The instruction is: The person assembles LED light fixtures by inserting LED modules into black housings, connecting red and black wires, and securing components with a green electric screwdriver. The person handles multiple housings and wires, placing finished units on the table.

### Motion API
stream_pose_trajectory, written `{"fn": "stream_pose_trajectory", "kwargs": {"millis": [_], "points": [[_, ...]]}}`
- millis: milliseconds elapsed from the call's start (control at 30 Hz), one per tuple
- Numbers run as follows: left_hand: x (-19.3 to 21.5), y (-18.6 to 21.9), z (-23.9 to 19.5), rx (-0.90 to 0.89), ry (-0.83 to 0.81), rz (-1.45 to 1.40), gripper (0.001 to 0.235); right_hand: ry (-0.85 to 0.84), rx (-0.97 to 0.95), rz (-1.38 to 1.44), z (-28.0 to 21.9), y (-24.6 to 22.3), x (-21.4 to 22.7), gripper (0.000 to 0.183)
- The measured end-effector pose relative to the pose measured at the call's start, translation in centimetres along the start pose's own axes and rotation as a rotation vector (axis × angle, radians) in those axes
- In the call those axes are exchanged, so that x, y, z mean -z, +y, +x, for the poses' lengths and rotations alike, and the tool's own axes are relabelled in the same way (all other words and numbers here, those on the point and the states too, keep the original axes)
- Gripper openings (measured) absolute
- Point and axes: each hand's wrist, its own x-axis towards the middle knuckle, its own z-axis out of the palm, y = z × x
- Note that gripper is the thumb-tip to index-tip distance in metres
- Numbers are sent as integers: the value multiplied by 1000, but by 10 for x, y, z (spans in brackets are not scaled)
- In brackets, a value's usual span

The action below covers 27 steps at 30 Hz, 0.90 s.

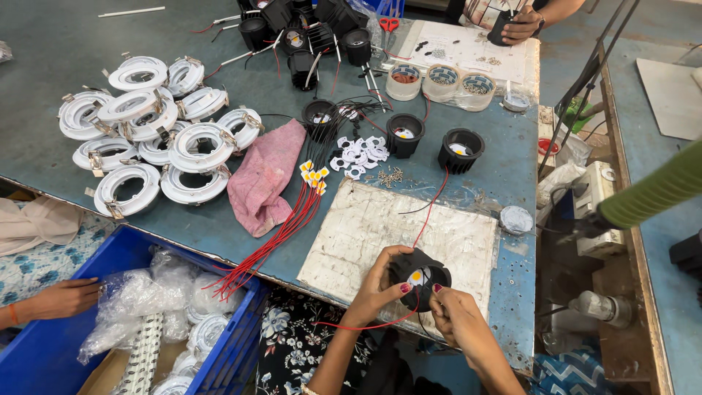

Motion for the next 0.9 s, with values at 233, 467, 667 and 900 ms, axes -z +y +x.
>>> {"fn": "stream_pose_trajectory", "kwargs": {"millis": [233,467,667,900], "points": [[0,1,-1,15,40,6,71,28,11,12,-4,-11,-4,40],[-2,6,-1,-23,-15,19,71,-49,19,62,7,-7,-1,38],[-1,10,-2,91,-101,9,64,-3,36,22,32,20,4,32],[0,2,5,-49,-43,26,42,50,63,41,52,61,8,39]]}}
